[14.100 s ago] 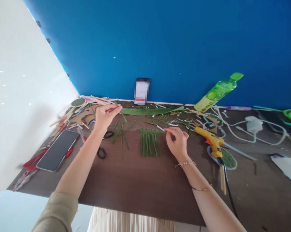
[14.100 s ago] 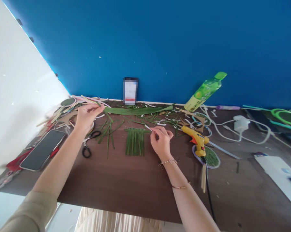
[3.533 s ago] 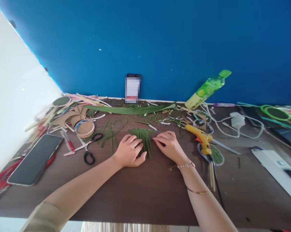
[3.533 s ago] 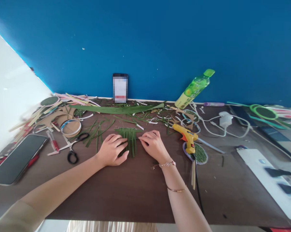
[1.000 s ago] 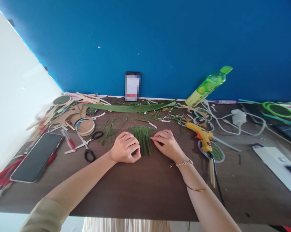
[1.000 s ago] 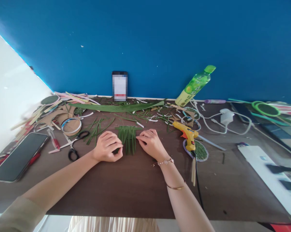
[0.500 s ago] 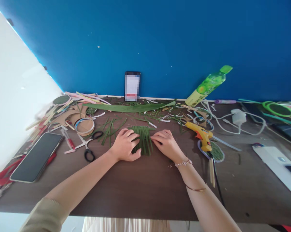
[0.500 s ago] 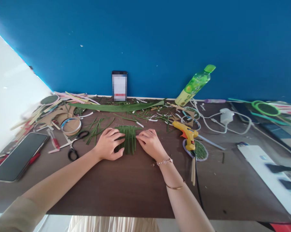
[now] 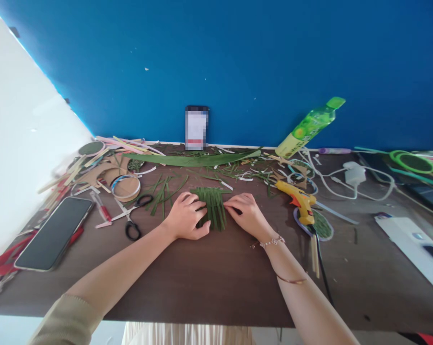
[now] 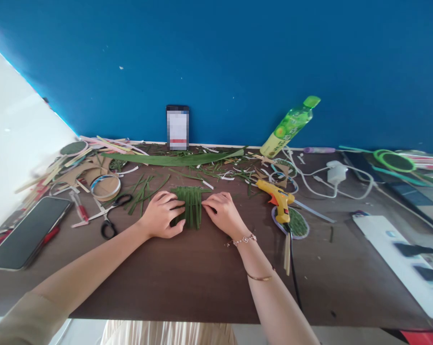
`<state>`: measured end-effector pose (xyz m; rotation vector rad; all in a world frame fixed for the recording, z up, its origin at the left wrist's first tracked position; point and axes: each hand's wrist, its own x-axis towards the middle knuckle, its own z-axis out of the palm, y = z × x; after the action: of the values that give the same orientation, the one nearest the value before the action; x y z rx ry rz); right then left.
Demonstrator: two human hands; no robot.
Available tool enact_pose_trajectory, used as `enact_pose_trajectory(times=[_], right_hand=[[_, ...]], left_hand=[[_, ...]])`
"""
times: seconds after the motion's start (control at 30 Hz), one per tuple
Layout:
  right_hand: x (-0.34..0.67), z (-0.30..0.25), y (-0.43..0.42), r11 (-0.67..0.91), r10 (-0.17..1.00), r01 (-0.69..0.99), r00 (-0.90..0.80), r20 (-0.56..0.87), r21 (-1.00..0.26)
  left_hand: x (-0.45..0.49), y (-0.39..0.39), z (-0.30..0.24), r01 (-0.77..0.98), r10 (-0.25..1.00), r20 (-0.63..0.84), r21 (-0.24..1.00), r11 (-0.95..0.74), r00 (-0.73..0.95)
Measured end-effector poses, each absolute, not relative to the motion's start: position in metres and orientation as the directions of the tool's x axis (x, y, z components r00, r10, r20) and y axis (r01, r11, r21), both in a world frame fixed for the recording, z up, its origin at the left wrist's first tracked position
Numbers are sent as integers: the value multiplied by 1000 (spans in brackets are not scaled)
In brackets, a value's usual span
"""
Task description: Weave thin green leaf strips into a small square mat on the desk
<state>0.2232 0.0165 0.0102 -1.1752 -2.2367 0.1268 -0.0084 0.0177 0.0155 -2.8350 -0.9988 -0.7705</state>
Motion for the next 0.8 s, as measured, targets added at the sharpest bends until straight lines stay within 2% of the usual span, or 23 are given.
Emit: enact_pose_trajectory(times=[0.27,0.37,0.47,0.57,0.8], right_hand=[[223,8,18,615,771,696,-432,467,-371],[223,7,18,617,772,690,-436,463,-379],[222,7,17,619,771,683,-435,465,-388],[222,8,17,619,771,683,-433,467,-388],[221,9,17,616,773,690,-433,464,-381]], left_hand=[[-8,17,23,565,538,477,101,-819,695],[-10,20,37,596,584,477,146,-790,657],[-15,23,50,613,631,382,184,-768,676],[-22,22,51,534,560,299,171,-828,773],[-30,18,20,455,473,425,151,-878,772]])
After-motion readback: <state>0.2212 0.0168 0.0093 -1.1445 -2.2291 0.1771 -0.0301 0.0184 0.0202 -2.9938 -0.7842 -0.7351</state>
